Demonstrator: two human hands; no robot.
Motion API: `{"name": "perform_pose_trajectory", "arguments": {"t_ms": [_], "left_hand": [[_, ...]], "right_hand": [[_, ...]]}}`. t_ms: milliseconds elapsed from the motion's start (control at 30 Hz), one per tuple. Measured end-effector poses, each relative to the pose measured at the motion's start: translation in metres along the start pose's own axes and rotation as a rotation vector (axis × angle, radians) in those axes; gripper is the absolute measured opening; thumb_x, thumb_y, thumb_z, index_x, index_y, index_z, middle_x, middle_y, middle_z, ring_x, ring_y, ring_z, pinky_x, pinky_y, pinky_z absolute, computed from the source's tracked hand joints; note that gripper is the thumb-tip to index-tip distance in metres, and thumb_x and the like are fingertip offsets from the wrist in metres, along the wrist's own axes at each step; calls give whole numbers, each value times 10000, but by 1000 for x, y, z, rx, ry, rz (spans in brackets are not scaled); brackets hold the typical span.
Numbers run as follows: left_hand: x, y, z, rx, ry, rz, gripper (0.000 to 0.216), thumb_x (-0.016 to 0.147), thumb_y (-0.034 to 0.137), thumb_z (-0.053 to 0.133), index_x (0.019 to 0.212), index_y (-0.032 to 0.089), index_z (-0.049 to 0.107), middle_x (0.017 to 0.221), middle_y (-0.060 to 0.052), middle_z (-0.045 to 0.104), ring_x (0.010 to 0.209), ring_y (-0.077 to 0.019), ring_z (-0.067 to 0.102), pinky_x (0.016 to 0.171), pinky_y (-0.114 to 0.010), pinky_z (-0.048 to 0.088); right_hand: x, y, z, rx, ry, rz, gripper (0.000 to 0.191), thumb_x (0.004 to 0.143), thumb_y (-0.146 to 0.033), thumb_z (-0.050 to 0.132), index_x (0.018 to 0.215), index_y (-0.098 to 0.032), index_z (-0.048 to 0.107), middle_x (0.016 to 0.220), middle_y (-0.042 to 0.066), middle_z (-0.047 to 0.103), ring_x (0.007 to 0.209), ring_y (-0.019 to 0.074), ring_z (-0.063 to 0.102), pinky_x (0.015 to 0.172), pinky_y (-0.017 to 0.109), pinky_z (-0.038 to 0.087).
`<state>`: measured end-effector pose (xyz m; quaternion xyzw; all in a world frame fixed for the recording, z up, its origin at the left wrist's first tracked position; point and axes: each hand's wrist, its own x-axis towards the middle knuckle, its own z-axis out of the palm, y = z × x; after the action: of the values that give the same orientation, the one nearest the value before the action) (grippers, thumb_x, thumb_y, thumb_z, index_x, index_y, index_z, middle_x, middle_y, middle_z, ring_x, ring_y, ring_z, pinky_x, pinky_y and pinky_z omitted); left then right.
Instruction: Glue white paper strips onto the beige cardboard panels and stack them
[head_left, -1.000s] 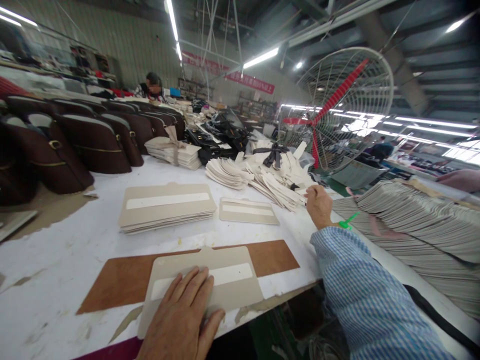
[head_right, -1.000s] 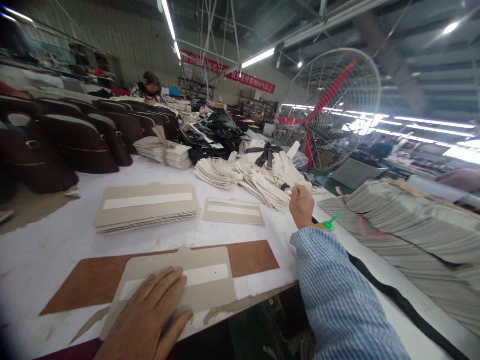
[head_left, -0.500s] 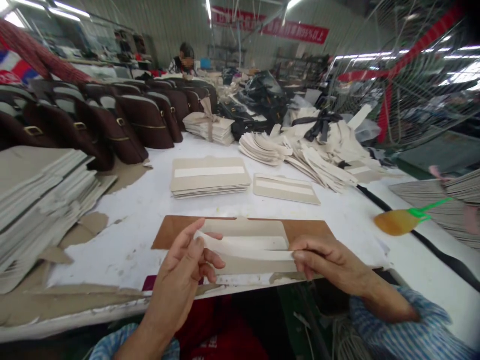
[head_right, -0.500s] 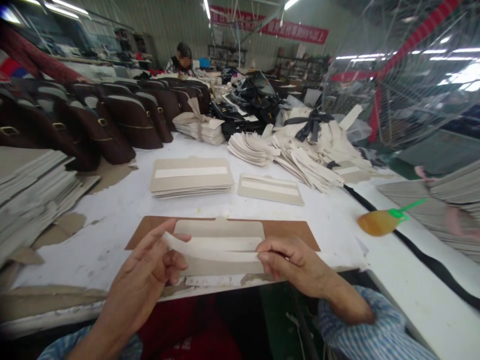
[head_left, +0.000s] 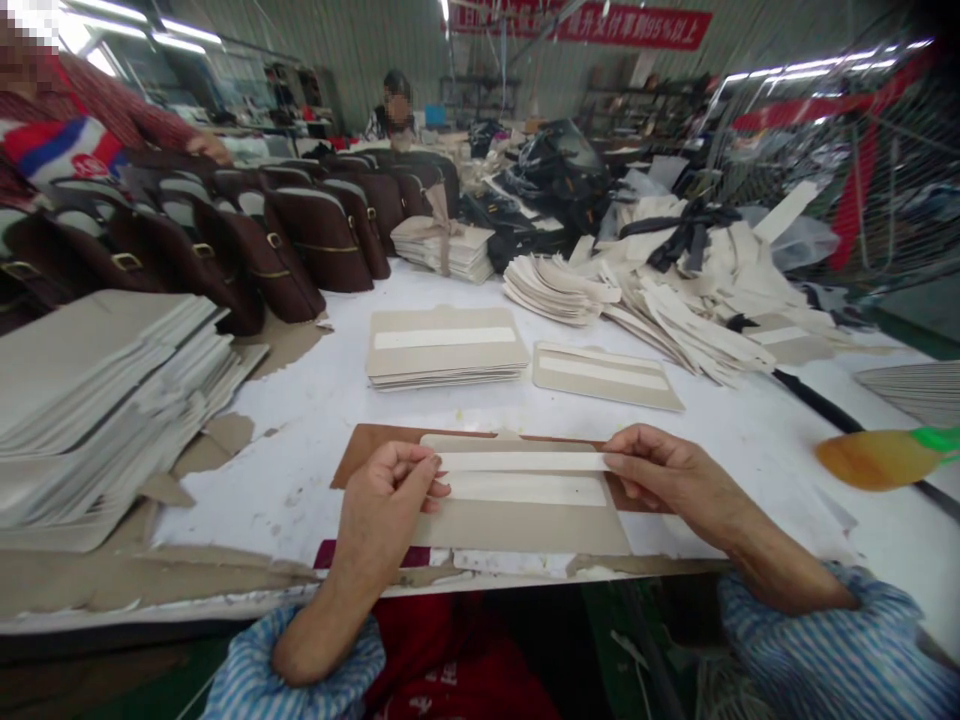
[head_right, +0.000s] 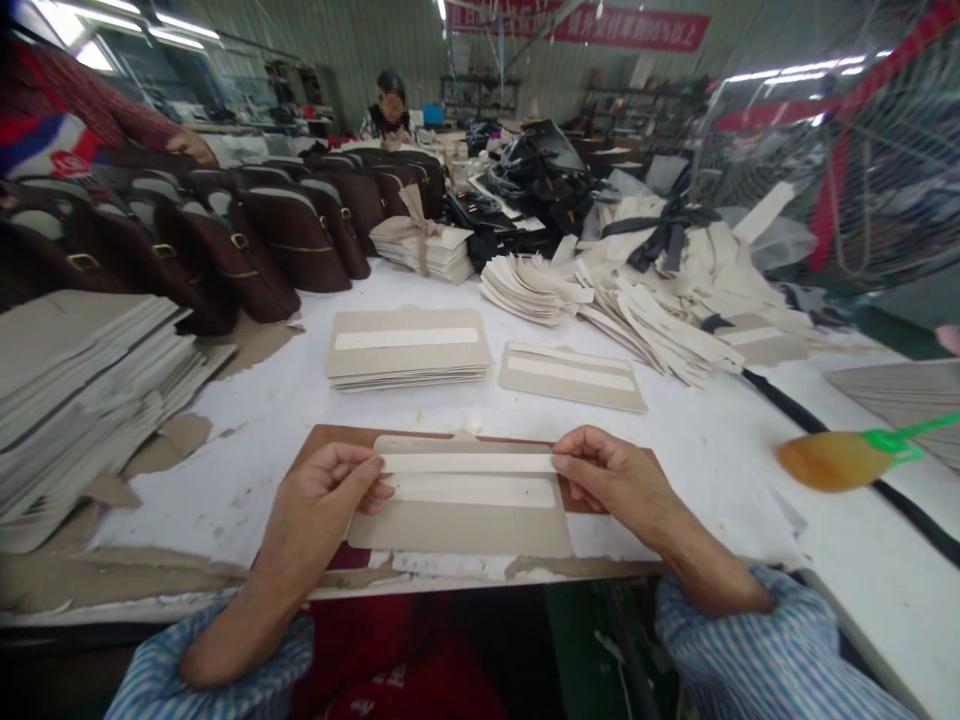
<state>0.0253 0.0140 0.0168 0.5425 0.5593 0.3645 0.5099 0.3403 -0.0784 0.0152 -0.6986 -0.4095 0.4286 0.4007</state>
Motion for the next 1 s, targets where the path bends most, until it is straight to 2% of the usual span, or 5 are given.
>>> {"name": "perform_pose_trajectory", "arguments": {"t_ms": [233,433,633,800,1000], "left_hand": [[19,-3,-3,474,150,321,197,823,397,592,756,248,702,809,-15,749,808,-218,687,807,-368,516],[25,-8,1,580,192,307,96,852,296,624,876,237,696,847,-23,736,824,-238,682,811,-391,500],[24,-15,3,698,257,432,363,842,221,678,1199,202,615,932,-21,659,825,-228,665,758,-375,542],[21,-16,1,665,281,451,296,852,199,680,1132,209,585,933,0,613,710,-175,613,705,-341,536],[19,-15,3,729,249,432,239,871,173,681,1089,220,595,977,-31,629,843,-217,648,768,-361,540]], "right_hand": [[19,-7,13,-105,162,-75,356,704,-547,798,744,-207,699,580,-25,591,526,120,501,533,260,395],[20,4,22,-225,188,-120,371,750,-586,736,811,-222,695,704,18,695,604,168,588,550,283,429],[20,8,24,-341,215,-136,355,783,-585,674,832,-235,691,670,13,678,567,183,596,519,294,449],[18,9,24,-431,217,-128,385,809,-621,659,848,-240,692,664,18,683,544,189,596,497,302,442],[16,8,23,-482,227,-111,416,802,-656,632,865,-249,693,679,35,694,523,200,588,477,320,430]]}}
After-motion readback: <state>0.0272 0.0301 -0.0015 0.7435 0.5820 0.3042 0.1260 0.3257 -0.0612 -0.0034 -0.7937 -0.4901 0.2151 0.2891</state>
